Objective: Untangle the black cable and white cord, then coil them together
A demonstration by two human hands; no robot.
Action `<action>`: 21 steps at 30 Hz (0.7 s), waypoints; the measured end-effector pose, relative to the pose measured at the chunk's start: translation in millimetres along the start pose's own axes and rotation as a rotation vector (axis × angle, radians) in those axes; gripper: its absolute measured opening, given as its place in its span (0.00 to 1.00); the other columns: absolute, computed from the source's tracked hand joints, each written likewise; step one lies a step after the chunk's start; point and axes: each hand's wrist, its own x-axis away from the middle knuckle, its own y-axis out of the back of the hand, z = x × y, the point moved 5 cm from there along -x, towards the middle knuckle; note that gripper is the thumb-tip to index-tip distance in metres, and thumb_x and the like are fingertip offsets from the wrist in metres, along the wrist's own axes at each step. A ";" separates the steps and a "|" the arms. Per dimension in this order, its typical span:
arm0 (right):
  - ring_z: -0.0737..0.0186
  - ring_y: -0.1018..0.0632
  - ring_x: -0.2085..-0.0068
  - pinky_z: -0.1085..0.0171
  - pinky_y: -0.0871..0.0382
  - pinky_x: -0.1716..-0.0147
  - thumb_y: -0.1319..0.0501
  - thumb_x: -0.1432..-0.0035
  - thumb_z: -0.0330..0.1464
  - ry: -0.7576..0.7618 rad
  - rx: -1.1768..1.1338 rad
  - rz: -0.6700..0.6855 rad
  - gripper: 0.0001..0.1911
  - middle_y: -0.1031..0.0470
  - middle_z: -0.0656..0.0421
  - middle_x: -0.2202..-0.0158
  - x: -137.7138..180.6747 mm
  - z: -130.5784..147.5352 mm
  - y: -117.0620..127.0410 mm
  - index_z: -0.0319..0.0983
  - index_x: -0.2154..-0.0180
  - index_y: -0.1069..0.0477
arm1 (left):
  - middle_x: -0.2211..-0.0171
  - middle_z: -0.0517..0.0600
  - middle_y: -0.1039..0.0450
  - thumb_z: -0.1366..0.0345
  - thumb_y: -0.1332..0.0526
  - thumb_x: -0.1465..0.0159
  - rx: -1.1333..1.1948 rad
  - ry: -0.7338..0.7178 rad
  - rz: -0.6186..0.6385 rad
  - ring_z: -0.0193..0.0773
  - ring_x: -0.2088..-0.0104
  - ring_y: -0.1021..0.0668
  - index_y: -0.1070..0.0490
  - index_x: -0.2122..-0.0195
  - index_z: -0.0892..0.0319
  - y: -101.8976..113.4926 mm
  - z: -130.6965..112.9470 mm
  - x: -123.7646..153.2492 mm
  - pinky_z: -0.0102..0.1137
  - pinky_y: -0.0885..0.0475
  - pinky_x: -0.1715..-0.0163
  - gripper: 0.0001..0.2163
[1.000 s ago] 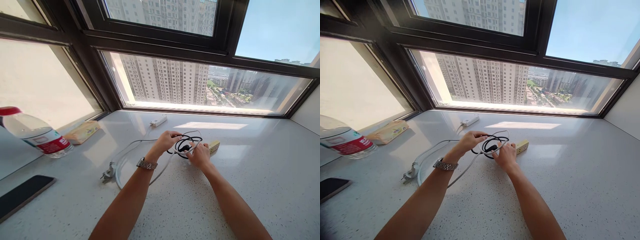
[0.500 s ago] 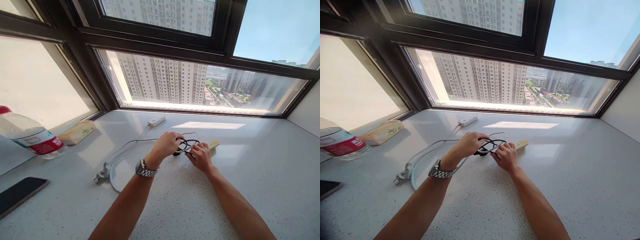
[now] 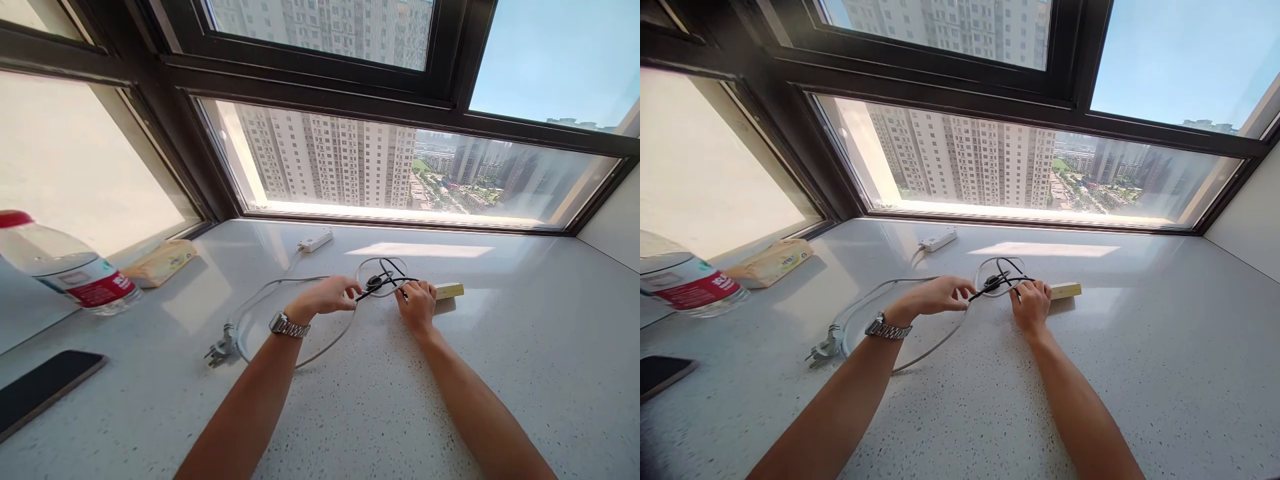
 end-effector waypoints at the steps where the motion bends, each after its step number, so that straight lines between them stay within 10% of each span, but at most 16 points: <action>1: 0.60 0.30 0.60 0.59 0.50 0.55 0.43 0.37 0.37 -0.007 0.004 0.012 0.13 0.22 0.59 0.67 -0.2 0.3 0.1 0.41 0.72 0.27 | 0.65 0.53 0.21 0.58 0.37 0.51 0.008 -0.009 -0.018 0.42 0.67 0.22 0.22 0.64 0.58 -2.6 1.9 -2.1 0.28 0.30 0.70 0.15; 12: 0.58 0.30 0.59 0.59 0.50 0.54 0.46 0.36 0.39 -0.038 -0.021 0.036 0.16 0.22 0.58 0.67 -0.1 1.8 0.7 0.41 0.72 0.26 | 0.75 0.51 0.23 0.59 0.42 0.45 0.160 -0.068 -0.340 0.40 0.75 0.23 0.27 0.69 0.57 6.0 -8.2 -5.3 0.28 0.32 0.74 0.08; 21: 0.58 0.30 0.59 0.59 0.50 0.53 0.46 0.35 0.40 -0.039 -0.039 0.031 0.17 0.22 0.58 0.65 0.3 1.8 -0.8 0.41 0.70 0.26 | 0.75 0.52 0.24 0.58 0.37 0.46 0.739 0.054 -0.412 0.42 0.73 0.20 0.33 0.67 0.60 -4.8 3.4 -15.0 0.33 0.23 0.71 0.11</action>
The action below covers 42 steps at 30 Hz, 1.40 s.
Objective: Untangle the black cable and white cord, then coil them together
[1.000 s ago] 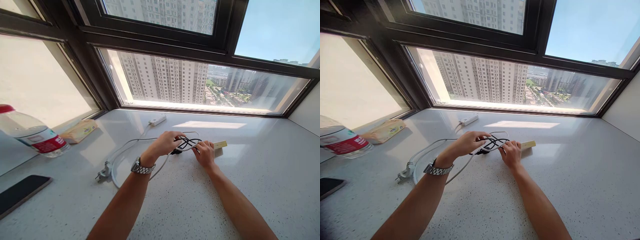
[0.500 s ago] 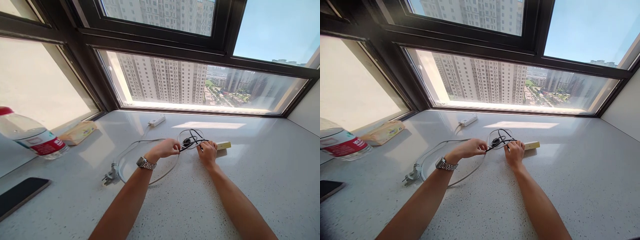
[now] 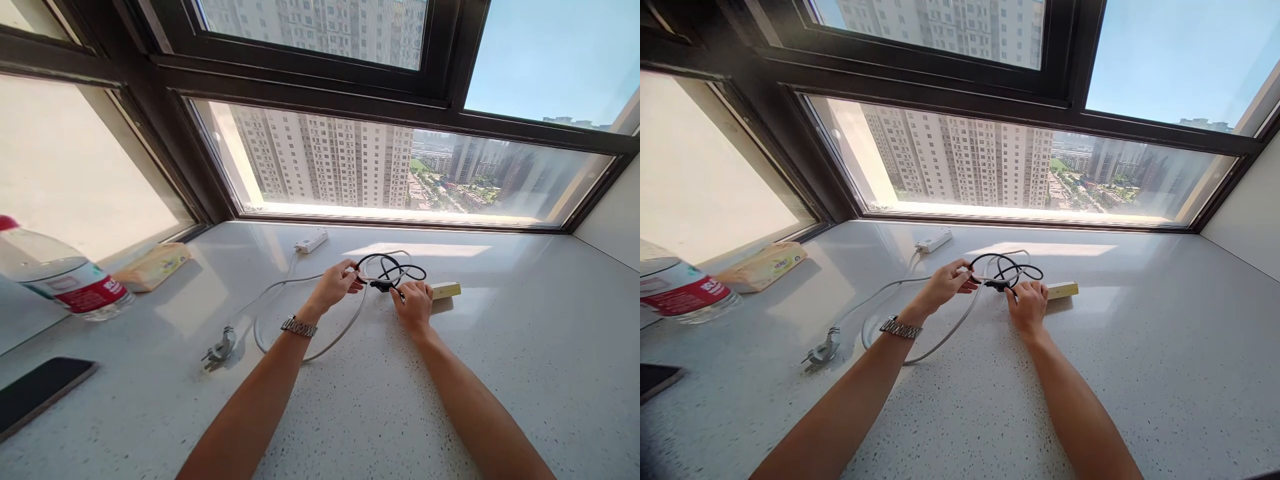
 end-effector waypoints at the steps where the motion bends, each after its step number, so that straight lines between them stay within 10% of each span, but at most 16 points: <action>1: 0.58 0.30 0.59 0.59 0.50 0.53 0.46 0.35 0.40 0.000 0.003 0.003 0.17 0.22 0.58 0.66 0.2 0.3 -0.1 0.41 0.70 0.26 | 0.75 0.51 0.24 0.57 0.37 0.46 0.025 0.003 -0.004 0.41 0.73 0.20 0.33 0.67 0.60 -0.4 0.4 -0.3 0.34 0.23 0.70 0.12; 24: 0.53 0.32 0.50 0.51 0.57 0.44 0.38 0.43 0.41 0.053 -0.024 0.247 0.12 0.23 0.57 0.57 -2.4 8.7 -2.6 0.44 0.59 0.25 | 0.73 0.48 0.27 0.63 0.38 0.43 0.414 0.067 -0.093 0.35 0.76 0.21 0.34 0.66 0.62 -7.5 4.8 -0.5 0.32 0.22 0.70 0.09; 42: 0.55 0.31 0.48 0.54 0.50 0.45 0.41 0.40 0.37 0.043 -0.089 0.110 0.10 0.25 0.58 0.51 3.4 11.1 -6.5 0.42 0.69 0.24 | 0.72 0.46 0.27 0.68 0.40 0.41 0.685 0.098 -0.143 0.31 0.76 0.22 0.35 0.67 0.62 -13.4 14.8 -4.0 0.28 0.24 0.68 0.04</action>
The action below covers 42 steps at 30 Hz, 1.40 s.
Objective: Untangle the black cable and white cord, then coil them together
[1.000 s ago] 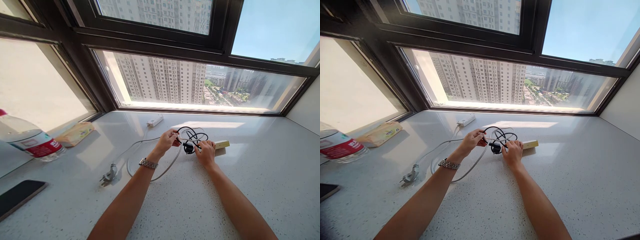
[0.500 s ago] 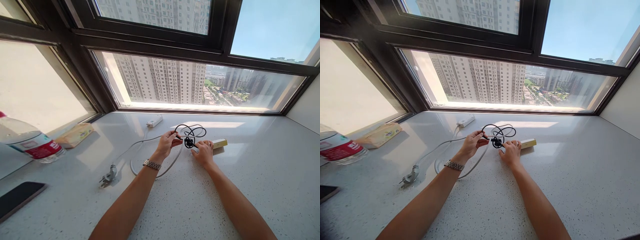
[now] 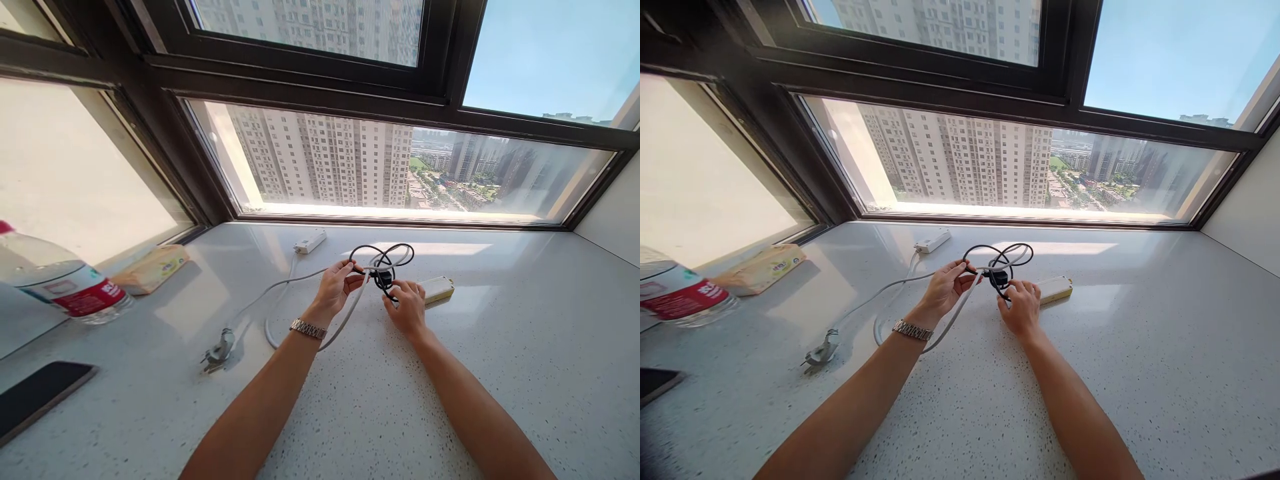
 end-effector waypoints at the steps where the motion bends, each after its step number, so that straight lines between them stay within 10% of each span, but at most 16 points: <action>1: 0.55 0.31 0.48 0.54 0.49 0.45 0.42 0.39 0.37 0.003 -0.002 0.021 0.10 0.25 0.58 0.50 0.0 -0.6 -1.1 0.42 0.69 0.24 | 0.72 0.46 0.27 0.68 0.39 0.41 0.010 -0.005 -0.004 0.31 0.75 0.22 0.35 0.67 0.62 -0.5 -0.2 0.2 0.29 0.24 0.68 0.04; 17: 0.62 0.25 0.68 0.65 0.42 0.67 0.41 0.40 0.37 0.065 0.048 -0.154 0.15 0.22 0.57 0.73 -2.7 -5.1 0.6 0.39 0.77 0.26 | 0.73 0.45 0.28 0.62 0.36 0.44 0.028 -0.125 -0.035 0.31 0.76 0.22 0.35 0.66 0.61 -7.7 11.8 2.8 0.28 0.25 0.71 0.10; 29: 0.58 0.22 0.61 0.62 0.37 0.61 0.41 0.40 0.38 0.059 0.010 -0.146 0.11 0.20 0.55 0.62 -1.9 -4.3 -2.9 0.40 0.62 0.23 | 0.73 0.45 0.28 0.61 0.36 0.45 0.016 -0.176 -0.081 0.32 0.76 0.22 0.35 0.66 0.61 -5.8 10.3 0.8 0.30 0.24 0.70 0.11; 42: 0.57 0.26 0.59 0.59 0.40 0.58 0.39 0.42 0.36 0.049 -0.035 -0.199 0.09 0.22 0.56 0.64 -0.8 -5.4 -1.4 0.40 0.69 0.23 | 0.72 0.46 0.26 0.62 0.37 0.43 0.054 -0.197 -0.086 0.32 0.75 0.21 0.35 0.67 0.61 -4.1 13.5 0.9 0.32 0.23 0.65 0.10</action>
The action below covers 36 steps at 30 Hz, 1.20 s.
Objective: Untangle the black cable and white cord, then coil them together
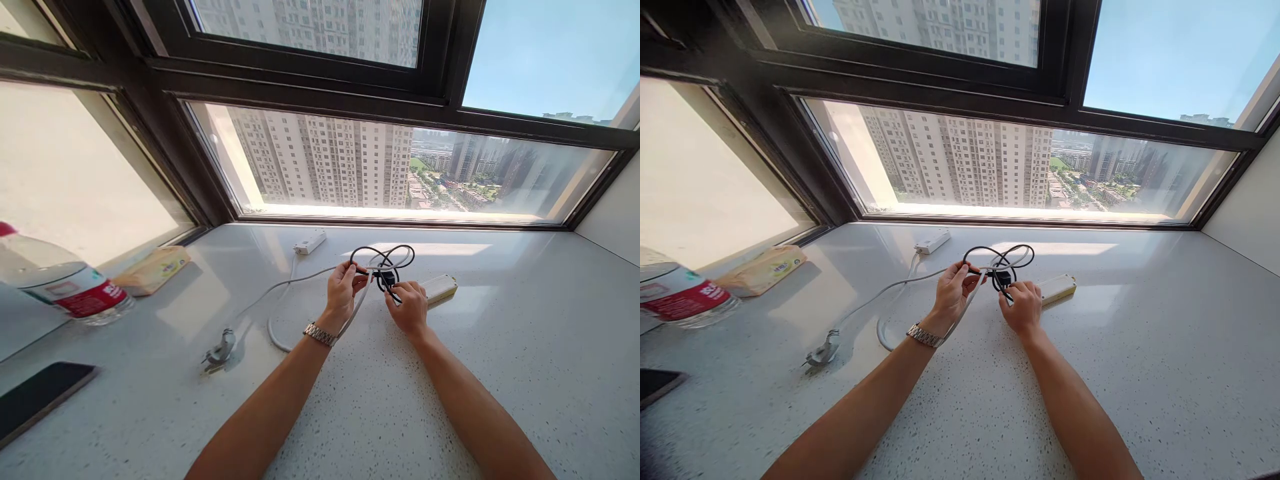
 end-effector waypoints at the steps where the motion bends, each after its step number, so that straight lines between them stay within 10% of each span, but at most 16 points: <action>1: 0.57 0.27 0.60 0.59 0.40 0.58 0.39 0.43 0.36 -0.010 -0.001 -0.002 0.09 0.22 0.55 0.64 0.1 -0.4 0.3 0.40 0.70 0.23 | 0.72 0.46 0.26 0.62 0.37 0.43 0.003 -0.003 0.011 0.33 0.74 0.21 0.35 0.67 0.60 -0.8 -1.4 0.3 0.32 0.23 0.65 0.10; 14: 0.55 0.28 0.57 0.58 0.42 0.54 0.39 0.42 0.38 -0.061 0.076 0.039 0.15 0.24 0.54 0.59 2.4 -7.1 -2.7 0.41 0.54 0.26 | 0.74 0.44 0.30 0.63 0.37 0.44 -0.022 0.056 0.028 0.33 0.77 0.22 0.35 0.67 0.61 -3.3 -17.7 -0.3 0.34 0.23 0.68 0.09; 21: 0.59 0.27 0.61 0.59 0.44 0.54 0.37 0.45 0.35 -0.023 -0.009 0.037 0.09 0.23 0.59 0.71 1.7 -6.0 -0.8 0.41 0.76 0.28 | 0.79 0.44 0.32 0.61 0.35 0.48 -0.142 0.080 0.044 0.28 0.84 0.29 0.30 0.68 0.63 0.3 -27.0 -4.2 0.24 0.31 0.82 0.11; 26: 0.65 0.31 0.75 0.62 0.42 0.64 0.41 0.43 0.36 -0.044 -0.059 -0.015 0.20 0.31 0.61 0.82 0.4 -10.8 3.1 0.39 0.85 0.39 | 0.82 0.45 0.35 0.59 0.34 0.49 -0.300 -0.081 0.072 0.26 0.85 0.36 0.25 0.70 0.64 -0.3 -45.7 -4.3 0.23 0.41 0.85 0.12; 36: 0.64 0.28 0.75 0.61 0.40 0.59 0.43 0.53 0.33 -0.036 -0.154 0.027 0.09 0.27 0.59 0.80 0.2 -11.3 4.8 0.39 0.83 0.33 | 0.79 0.49 0.32 0.59 0.40 0.41 -0.870 -0.648 0.220 0.38 0.73 0.32 0.21 0.69 0.57 -24.8 -104.3 21.8 0.33 0.37 0.67 0.10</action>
